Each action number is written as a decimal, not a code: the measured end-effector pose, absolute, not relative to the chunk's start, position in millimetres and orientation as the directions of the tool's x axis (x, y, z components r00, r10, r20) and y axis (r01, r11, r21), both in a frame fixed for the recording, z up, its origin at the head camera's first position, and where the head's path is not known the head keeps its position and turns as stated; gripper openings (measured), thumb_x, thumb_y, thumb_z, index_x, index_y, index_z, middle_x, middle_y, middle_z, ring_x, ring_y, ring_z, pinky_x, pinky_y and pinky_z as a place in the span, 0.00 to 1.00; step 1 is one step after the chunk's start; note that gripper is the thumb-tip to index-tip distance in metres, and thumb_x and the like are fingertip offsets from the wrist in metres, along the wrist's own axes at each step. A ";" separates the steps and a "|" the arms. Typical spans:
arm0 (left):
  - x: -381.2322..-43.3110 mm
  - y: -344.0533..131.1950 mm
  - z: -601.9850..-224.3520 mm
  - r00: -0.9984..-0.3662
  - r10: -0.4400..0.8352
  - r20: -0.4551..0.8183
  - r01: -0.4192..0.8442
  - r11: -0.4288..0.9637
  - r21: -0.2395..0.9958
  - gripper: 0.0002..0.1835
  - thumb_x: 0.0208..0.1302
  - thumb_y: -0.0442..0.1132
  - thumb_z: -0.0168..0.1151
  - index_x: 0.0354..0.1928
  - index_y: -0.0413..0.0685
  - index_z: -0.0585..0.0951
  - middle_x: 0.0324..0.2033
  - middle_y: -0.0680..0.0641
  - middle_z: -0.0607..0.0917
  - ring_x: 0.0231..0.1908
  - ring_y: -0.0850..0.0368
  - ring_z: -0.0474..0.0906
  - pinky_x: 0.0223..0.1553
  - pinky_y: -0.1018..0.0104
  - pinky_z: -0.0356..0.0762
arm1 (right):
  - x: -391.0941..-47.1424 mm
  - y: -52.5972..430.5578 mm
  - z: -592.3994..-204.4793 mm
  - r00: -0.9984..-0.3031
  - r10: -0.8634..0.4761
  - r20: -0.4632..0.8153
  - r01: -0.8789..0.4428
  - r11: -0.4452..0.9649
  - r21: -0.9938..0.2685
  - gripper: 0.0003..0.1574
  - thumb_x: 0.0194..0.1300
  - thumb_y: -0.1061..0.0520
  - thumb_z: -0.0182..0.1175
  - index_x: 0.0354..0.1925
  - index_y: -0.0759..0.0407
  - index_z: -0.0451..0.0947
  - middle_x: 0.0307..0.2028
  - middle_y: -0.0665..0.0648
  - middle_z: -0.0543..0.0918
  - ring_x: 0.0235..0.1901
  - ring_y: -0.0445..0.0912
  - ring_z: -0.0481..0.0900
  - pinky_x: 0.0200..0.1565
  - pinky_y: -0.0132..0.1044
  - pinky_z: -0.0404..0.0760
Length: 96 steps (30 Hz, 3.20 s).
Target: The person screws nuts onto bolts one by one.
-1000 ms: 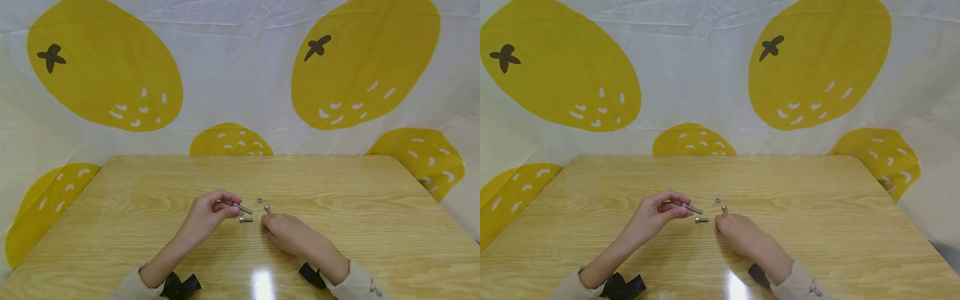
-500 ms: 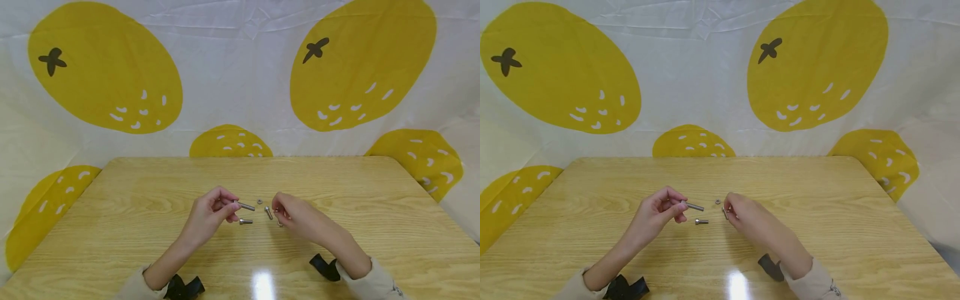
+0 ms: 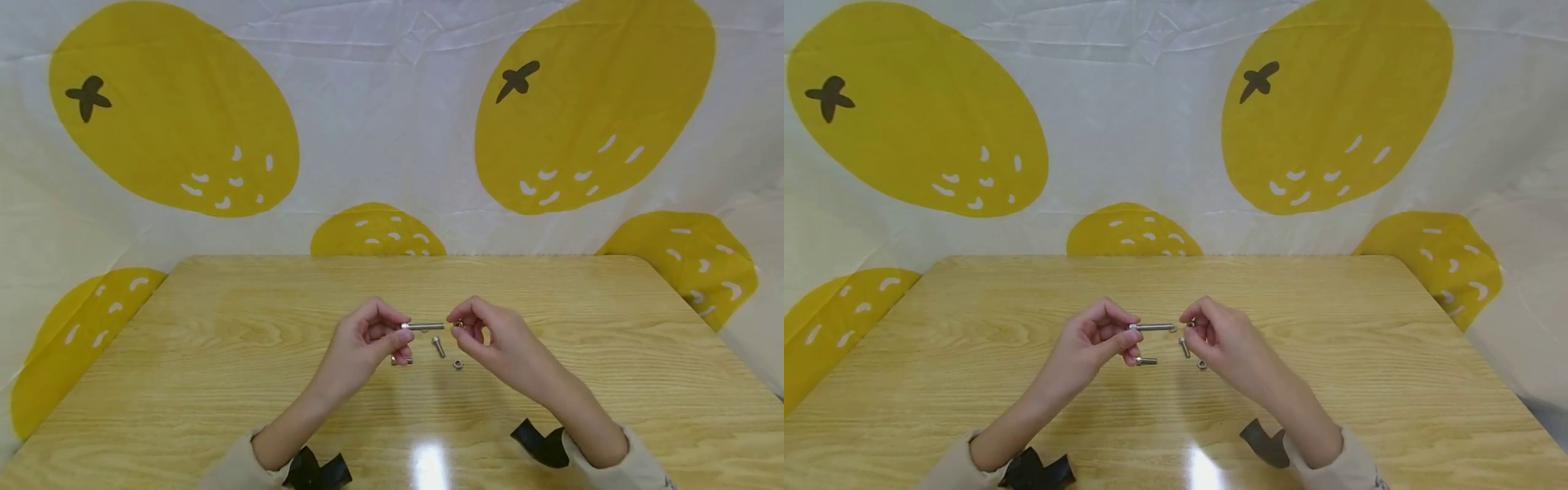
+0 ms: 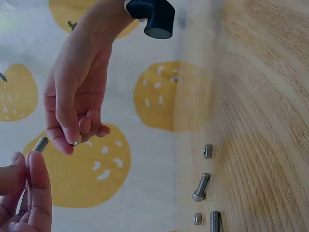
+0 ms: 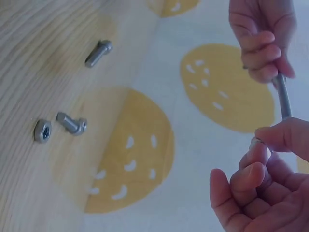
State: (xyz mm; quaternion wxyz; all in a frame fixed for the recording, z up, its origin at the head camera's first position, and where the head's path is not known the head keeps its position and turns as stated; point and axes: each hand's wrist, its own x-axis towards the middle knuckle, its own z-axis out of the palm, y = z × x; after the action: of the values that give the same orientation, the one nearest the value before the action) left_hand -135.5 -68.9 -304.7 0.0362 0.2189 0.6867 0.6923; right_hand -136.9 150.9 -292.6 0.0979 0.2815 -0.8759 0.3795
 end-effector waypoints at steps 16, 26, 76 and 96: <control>-132.7 -64.7 -306.9 -0.909 0.351 0.223 0.235 -0.009 0.972 0.10 0.60 0.31 0.61 0.41 0.32 0.75 0.33 0.34 0.82 0.27 0.60 0.81 0.31 0.64 0.83 | -132.3 144.1 -290.1 -0.853 -0.388 0.350 -0.508 0.461 -0.728 0.06 0.63 0.63 0.58 0.40 0.58 0.75 0.32 0.48 0.81 0.31 0.36 0.76 0.35 0.30 0.78; -132.8 -64.7 -305.7 -0.910 0.339 0.237 0.254 0.006 0.967 0.10 0.60 0.31 0.61 0.41 0.32 0.76 0.33 0.34 0.82 0.27 0.60 0.81 0.31 0.63 0.83 | -133.7 145.1 -289.3 -0.877 -0.375 0.302 -0.441 0.374 -0.816 0.09 0.63 0.63 0.58 0.43 0.63 0.73 0.34 0.55 0.80 0.33 0.40 0.77 0.40 0.31 0.79; -130.5 -69.7 -295.8 -0.889 0.369 0.272 0.296 0.010 0.955 0.05 0.61 0.29 0.60 0.38 0.35 0.76 0.30 0.36 0.83 0.23 0.61 0.80 0.28 0.61 0.83 | -132.2 152.9 -286.1 -0.812 -0.434 0.390 -0.536 0.291 -0.792 0.10 0.59 0.64 0.61 0.41 0.62 0.76 0.37 0.59 0.87 0.39 0.42 0.85 0.37 0.32 0.82; -132.4 -69.2 -300.5 -0.859 0.398 0.321 0.368 0.045 0.929 0.06 0.60 0.28 0.60 0.37 0.32 0.75 0.30 0.36 0.82 0.25 0.54 0.82 0.28 0.63 0.83 | -134.6 150.2 -292.8 -0.825 -0.511 0.240 -0.470 0.385 -0.794 0.14 0.74 0.55 0.44 0.34 0.56 0.74 0.29 0.46 0.86 0.36 0.38 0.83 0.39 0.33 0.78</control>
State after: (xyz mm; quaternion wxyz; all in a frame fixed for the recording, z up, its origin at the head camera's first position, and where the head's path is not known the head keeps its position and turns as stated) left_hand -132.4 -69.2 -300.5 0.0119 0.2649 0.7228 0.6381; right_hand -134.6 150.2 -292.8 -0.0218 0.2948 -0.8320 0.4694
